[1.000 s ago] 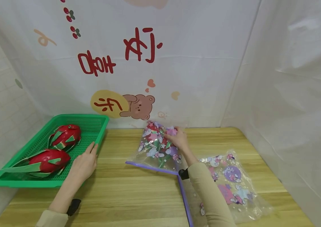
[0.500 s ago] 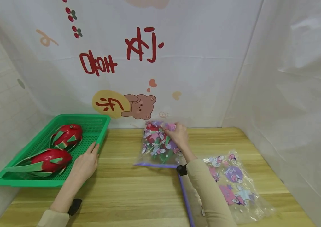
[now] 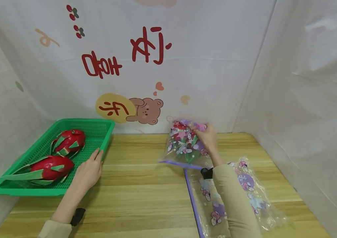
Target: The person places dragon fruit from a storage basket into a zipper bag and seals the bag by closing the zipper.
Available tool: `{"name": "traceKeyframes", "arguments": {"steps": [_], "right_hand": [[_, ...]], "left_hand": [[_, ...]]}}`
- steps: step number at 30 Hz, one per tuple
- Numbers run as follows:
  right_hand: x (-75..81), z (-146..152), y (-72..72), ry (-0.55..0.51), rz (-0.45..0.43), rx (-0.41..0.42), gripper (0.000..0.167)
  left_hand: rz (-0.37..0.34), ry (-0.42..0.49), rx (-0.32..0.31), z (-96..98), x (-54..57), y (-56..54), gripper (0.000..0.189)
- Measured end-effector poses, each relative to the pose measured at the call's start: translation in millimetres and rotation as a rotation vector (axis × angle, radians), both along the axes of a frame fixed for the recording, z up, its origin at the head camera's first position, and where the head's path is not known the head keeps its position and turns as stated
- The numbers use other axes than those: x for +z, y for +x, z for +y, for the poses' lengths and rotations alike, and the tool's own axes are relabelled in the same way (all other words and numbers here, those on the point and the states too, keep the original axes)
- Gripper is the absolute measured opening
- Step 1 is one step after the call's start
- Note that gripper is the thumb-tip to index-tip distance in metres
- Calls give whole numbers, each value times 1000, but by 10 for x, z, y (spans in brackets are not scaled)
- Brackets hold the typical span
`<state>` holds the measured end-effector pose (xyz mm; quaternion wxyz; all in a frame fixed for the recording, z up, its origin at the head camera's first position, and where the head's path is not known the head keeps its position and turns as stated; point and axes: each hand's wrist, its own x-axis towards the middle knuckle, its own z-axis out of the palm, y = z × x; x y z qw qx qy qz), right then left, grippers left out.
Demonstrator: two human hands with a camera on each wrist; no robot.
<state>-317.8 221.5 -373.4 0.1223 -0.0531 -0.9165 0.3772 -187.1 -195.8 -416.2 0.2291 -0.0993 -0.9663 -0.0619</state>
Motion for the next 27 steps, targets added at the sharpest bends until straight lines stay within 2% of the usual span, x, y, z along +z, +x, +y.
{"name": "traceKeyframes", "arguments": {"steps": [7,16,22,27], "right_hand": [[63,467,68,91,14,-137,58],[-20,964,133,176,24,-283,63],[-54,1219,176,169,-8,-341,69],[-104,1324,188,177,-24,-345,69]], "left_hand": [[8,5,-14,-9,9,3,49],[3,4,-10,-22,1,5,48],[-25,4,1,-25,-2,1,47],[-34,7,6,-19,11,9,47]]}}
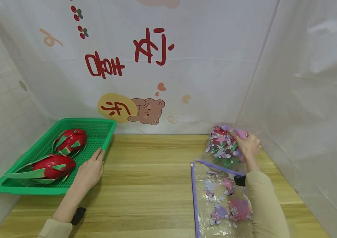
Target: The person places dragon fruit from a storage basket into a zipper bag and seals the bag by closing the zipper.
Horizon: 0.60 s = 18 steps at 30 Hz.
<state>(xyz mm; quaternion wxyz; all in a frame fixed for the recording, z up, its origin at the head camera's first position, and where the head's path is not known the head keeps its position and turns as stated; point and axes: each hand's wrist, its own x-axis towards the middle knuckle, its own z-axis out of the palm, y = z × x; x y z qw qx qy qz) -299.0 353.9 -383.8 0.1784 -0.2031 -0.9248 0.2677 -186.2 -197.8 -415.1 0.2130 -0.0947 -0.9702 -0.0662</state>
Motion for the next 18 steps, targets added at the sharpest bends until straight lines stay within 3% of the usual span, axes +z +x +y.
{"name": "traceKeyframes", "arguments": {"steps": [6,12,15,18], "right_hand": [[-61,46,-45,35,-40,45,73],[-93,126,-38,-18,-117,132,82],[-92,89,-7,30,-184,185,88],[-90,-81,54,170,-187,237,83]], "left_hand": [[29,-6,-2,3,-4,0,46],[17,-15,-1,15,-9,-9,47],[5,-17,4,17,-14,-11,48],[1,-16,10,17,-16,-6,49]]}}
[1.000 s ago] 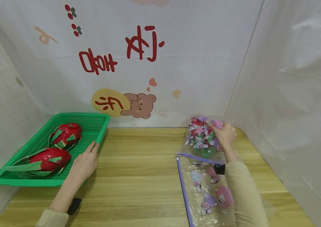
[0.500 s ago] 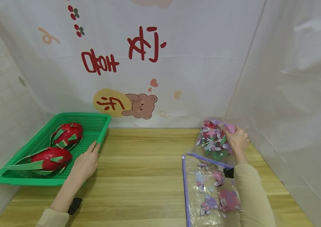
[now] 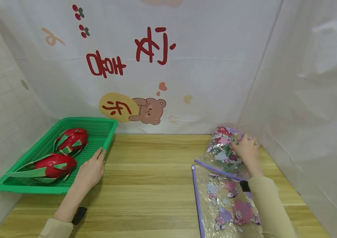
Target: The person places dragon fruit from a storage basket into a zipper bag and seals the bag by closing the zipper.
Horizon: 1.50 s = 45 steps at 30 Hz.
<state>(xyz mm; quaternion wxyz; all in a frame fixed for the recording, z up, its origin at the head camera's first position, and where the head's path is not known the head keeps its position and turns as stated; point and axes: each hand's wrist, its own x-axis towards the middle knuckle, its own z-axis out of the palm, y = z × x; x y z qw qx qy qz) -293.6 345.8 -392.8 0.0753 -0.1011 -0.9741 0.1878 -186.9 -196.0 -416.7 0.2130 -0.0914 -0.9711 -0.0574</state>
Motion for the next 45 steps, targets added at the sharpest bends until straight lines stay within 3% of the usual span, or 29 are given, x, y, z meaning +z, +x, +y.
{"name": "traceKeyframes", "arguments": {"steps": [4,8,11,13,16,18,22,26,34,39,45], "right_hand": [[-66,-403,193,206,117,133,65],[-269,-871,451,378,320,359,49],[-446,-1178,635,435,400,499,45],[-540,-1338,756,436,381,537,45],[-679,-1475,871,468,382,534,47],[-753,-1517,924,490,377,488,47],[-867,-1538,982,550,409,399,45],[-931,-1567,993,539,439,359,40],[-923,-1620,980,460,407,391,16],[-889,-1633,966,421,363,445,14],[-787,-1707,937,309,376,519,17]], "left_hand": [[12,6,-5,2,3,2,48],[20,2,-6,4,13,2,48],[14,3,1,0,21,9,48],[9,7,2,-2,23,13,48],[10,11,-2,-2,24,23,47],[16,15,-5,-1,22,27,47],[39,8,-8,-1,16,27,47],[56,-1,-10,-5,9,20,47],[36,7,-12,-4,22,17,47],[29,3,-10,-3,27,16,48],[17,9,-4,1,29,13,47]]}}
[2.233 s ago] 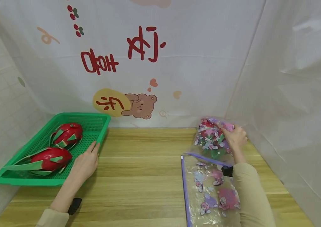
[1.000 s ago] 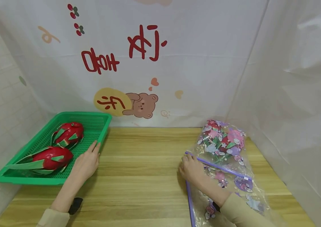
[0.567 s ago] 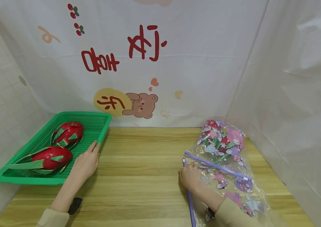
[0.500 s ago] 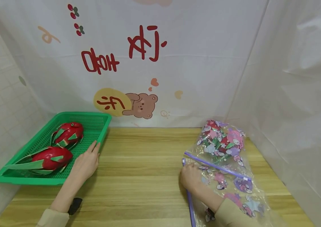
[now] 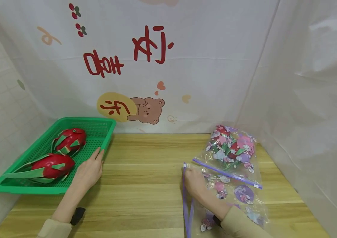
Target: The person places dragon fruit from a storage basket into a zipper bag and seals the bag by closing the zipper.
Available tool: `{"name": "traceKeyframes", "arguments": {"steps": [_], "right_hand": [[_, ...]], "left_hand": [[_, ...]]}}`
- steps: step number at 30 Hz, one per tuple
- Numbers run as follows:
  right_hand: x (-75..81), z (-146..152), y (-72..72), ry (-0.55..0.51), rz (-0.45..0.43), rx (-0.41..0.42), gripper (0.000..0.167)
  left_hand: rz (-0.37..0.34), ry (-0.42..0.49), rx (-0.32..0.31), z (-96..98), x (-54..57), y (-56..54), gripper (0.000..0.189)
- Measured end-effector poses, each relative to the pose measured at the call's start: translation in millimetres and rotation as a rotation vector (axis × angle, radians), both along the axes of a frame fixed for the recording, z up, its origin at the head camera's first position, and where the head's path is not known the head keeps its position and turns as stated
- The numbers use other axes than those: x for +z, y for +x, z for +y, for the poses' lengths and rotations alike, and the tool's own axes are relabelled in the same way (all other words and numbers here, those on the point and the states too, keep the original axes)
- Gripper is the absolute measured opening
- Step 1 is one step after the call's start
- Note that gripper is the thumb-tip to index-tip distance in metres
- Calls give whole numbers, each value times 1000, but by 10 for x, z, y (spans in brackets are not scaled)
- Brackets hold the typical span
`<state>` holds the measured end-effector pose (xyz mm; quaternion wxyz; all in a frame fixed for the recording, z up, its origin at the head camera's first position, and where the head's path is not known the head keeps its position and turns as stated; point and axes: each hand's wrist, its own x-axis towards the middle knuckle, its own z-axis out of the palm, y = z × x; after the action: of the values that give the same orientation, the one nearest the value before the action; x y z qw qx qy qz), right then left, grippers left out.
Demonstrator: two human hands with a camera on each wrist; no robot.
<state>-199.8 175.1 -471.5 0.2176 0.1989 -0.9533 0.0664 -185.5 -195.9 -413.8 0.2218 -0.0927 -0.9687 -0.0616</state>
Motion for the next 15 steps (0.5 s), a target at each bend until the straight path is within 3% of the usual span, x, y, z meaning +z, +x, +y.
{"name": "traceKeyframes", "arguments": {"steps": [4,7,11,15], "right_hand": [[126,-95,-17,-65,22,69,11],[258,-180,-9,-100,30,123,16],[463,-331,16,-157,6,162,28],[676,-516,33,-197,-38,154,29]], "left_hand": [[-2,-1,-3,1,-4,-3,47],[-3,-2,-5,-1,-9,-6,47],[-10,1,-3,-3,-11,-8,47],[-10,10,-3,-2,-12,-12,48]]}}
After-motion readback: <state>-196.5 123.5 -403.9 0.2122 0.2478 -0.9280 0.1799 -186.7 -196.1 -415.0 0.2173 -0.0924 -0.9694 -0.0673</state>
